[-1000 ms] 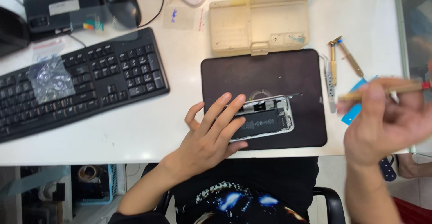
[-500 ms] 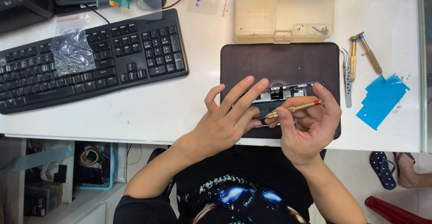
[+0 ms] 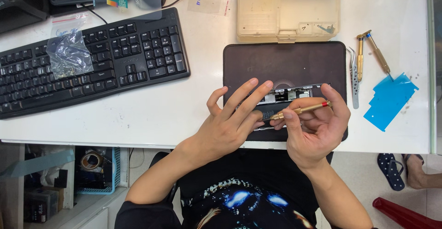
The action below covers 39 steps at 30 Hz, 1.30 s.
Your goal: The person disassembles a smartphone, removes the battery, and uses a screwdriver to adjust internal components. They then reassemble the phone and test the screen by pressing the power button.
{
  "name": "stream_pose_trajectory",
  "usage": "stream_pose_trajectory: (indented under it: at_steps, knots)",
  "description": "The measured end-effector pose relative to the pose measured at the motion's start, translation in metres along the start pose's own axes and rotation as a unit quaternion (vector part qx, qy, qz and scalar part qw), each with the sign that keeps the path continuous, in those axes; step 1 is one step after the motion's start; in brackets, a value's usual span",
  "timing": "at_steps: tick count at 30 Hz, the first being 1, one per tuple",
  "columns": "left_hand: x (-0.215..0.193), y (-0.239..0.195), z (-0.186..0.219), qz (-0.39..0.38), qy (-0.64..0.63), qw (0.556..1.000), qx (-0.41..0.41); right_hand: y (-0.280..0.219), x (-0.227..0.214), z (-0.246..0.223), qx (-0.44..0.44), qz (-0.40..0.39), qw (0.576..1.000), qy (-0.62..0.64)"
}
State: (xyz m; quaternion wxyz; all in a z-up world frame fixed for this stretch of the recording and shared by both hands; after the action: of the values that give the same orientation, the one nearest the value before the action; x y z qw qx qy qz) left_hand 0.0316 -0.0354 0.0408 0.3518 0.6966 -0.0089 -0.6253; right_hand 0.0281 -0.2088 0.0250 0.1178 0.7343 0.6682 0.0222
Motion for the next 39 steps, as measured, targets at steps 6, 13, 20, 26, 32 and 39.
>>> stream_pose_trajectory:
  at_steps: [6, 13, 20, 26, 32, 39]
  knots:
    - [0.0038, -0.0002, -0.0004, 0.001, -0.002, 1.000, 0.000, 0.0021, 0.0000, 0.0000, -0.012, -0.003, 1.000, -0.014]
    - [0.0040, -0.0011, 0.0000, -0.002, -0.004, 1.000, 0.001, 0.0021, 0.0013, 0.0012, -0.012, -0.011, 1.000, -0.006]
    - [0.0028, -0.0008, 0.0003, -0.003, -0.006, 1.000, 0.002, 0.0006, 0.0002, -0.0004, -0.014, -0.004, 1.000, -0.015]
    - [0.0017, 0.0002, -0.0004, 0.000, -0.005, 1.000, 0.004, 0.0025, 0.0009, -0.0009, -0.013, -0.006, 1.000, -0.012]
    - [0.0013, -0.0010, -0.0002, -0.004, 0.000, 1.000, 0.003, 0.0025, 0.0015, -0.0003, -0.009, -0.008, 1.000, -0.007]
    - [0.0029, -0.0017, -0.0005, 0.004, -0.003, 1.000, 0.002, 0.0024, 0.0005, 0.0001, -0.016, -0.011, 1.000, -0.009]
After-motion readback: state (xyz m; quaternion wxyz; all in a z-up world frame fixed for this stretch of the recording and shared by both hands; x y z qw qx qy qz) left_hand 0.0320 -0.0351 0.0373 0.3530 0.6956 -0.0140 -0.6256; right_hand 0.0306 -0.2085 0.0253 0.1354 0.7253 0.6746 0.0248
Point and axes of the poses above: each hand's wrist, its own y-axis towards the middle knuckle, its own x-axis out of the palm, z = x × y, the point moved 6 cm from there along y, towards the middle knuckle, and after that the axes turned 14 degrees about x, right-handed, at the moved point
